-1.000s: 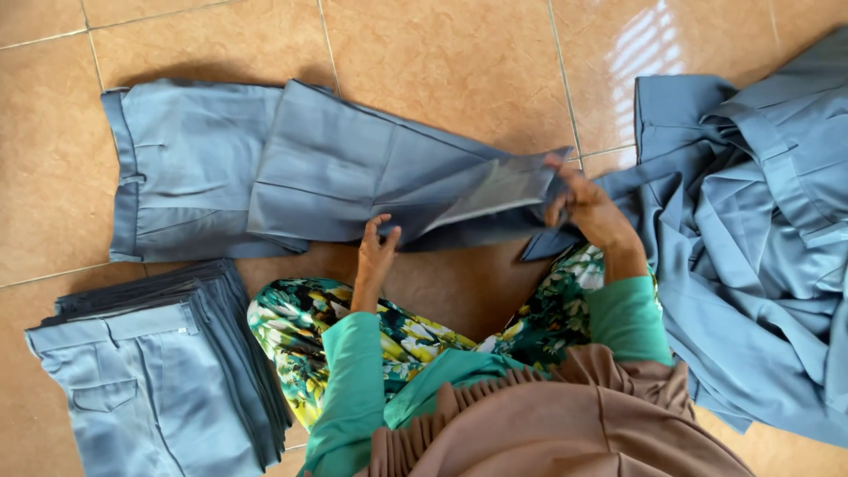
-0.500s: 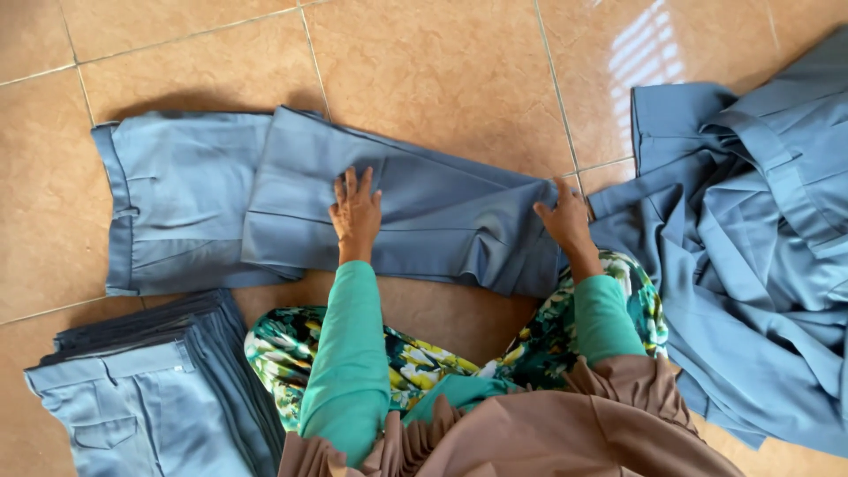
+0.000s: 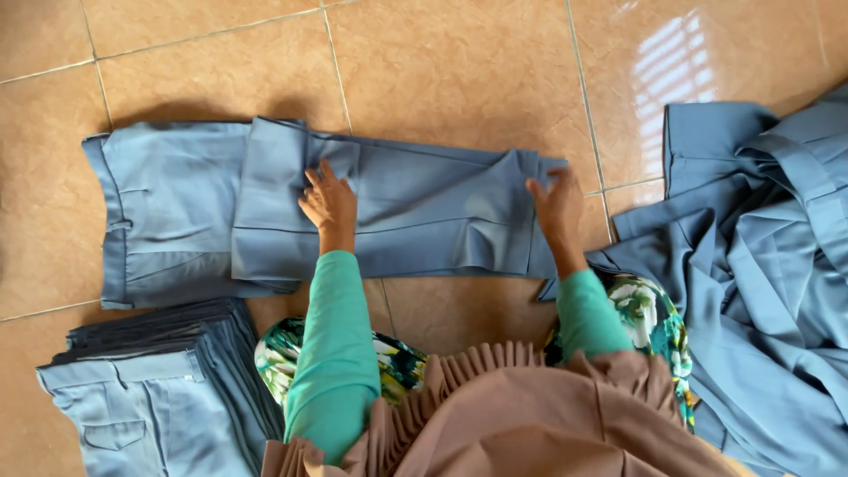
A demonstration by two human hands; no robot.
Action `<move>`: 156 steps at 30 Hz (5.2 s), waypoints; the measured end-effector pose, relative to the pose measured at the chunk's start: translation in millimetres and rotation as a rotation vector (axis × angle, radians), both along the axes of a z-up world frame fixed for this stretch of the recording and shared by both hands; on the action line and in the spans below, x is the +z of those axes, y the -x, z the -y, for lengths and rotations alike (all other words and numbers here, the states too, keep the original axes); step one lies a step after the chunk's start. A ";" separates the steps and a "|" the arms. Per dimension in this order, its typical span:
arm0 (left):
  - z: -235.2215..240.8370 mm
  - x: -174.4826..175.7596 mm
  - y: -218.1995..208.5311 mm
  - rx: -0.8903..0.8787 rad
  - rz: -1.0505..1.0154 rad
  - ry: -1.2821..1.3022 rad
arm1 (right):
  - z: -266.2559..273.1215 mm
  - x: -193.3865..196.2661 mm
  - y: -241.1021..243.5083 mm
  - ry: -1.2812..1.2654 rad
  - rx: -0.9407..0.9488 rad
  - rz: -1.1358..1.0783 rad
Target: The person sits on a tiled floor and folds multiple pairs of gray trousers by hand. Each pair is laid flat, legs aligned, then folded in half and again into a compact rectangle, smoothed, and stacked on a growing pile to the left.
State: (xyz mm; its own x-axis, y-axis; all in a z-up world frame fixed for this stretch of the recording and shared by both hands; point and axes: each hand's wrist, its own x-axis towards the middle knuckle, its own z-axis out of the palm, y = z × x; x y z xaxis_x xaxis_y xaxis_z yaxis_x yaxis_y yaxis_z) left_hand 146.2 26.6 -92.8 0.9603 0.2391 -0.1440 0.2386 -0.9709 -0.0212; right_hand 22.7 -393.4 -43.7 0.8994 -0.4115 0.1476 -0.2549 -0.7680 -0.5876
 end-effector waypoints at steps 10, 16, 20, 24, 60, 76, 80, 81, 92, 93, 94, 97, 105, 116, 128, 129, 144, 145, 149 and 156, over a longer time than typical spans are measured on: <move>15.2 39.0 -33.4 -0.470 0.174 0.315 | -55.6 26.1 22.3 -0.137 -0.246 -0.488; 10.1 30.9 -45.0 -0.389 0.107 0.300 | -35.5 -1.1 35.7 -0.105 -0.125 -0.433; 3.5 28.0 -54.3 -0.349 0.141 0.453 | -30.9 19.4 51.0 -0.795 -0.215 -0.065; -9.3 7.7 -73.9 -0.281 0.158 0.653 | -50.1 92.8 55.1 -0.871 -0.213 0.010; 171.4 17.4 80.3 -0.657 0.145 0.095 | -128.1 -47.1 -28.8 0.125 0.278 0.045; 174.8 14.4 136.2 -0.521 0.383 0.195 | -105.5 -28.0 33.9 0.369 0.118 -0.026; 157.5 10.8 158.7 -0.536 0.356 0.199 | -102.0 -37.5 64.9 0.480 0.155 -0.020; 143.0 10.6 155.6 -0.516 0.431 0.232 | -91.5 -33.8 68.8 0.546 0.153 -0.021; 69.7 23.8 127.7 -0.157 0.588 0.069 | -80.1 -14.2 64.2 0.528 0.104 0.026; 94.1 29.8 131.5 -0.308 0.587 0.166 | -95.0 -13.0 63.4 0.556 0.130 0.043; 107.6 25.6 134.3 -0.298 0.589 0.165 | -102.9 -14.5 65.2 0.559 0.139 0.047; 127.9 10.4 125.3 -0.422 0.609 0.259 | -106.7 -17.4 67.5 0.498 0.246 0.053; 38.9 -9.6 77.6 -0.253 0.541 0.174 | -21.4 -28.7 82.1 0.234 -0.161 -0.180; 97.5 -13.9 114.4 -0.113 0.422 0.400 | 11.0 -17.0 61.7 -0.337 -0.241 -0.398; 226.0 -32.1 135.0 -0.167 0.283 0.806 | 66.8 169.0 101.1 -1.414 -0.131 0.021; 250.5 -32.3 139.9 -0.228 0.361 0.932 | 65.6 197.7 102.8 -1.487 -0.178 0.148; 440.5 -163.8 141.7 -0.588 0.409 1.296 | 18.6 237.0 31.7 -1.282 -0.003 0.061; 401.2 -130.5 141.1 -0.578 0.409 1.292 | 6.0 213.2 24.2 -1.286 0.000 0.052; 254.1 49.7 114.3 0.133 -0.252 1.778 | -74.4 136.0 -4.6 -1.273 0.007 -0.122; 73.9 19.7 94.4 0.657 -0.452 1.879 | -208.8 86.3 -12.0 -0.908 0.242 -0.363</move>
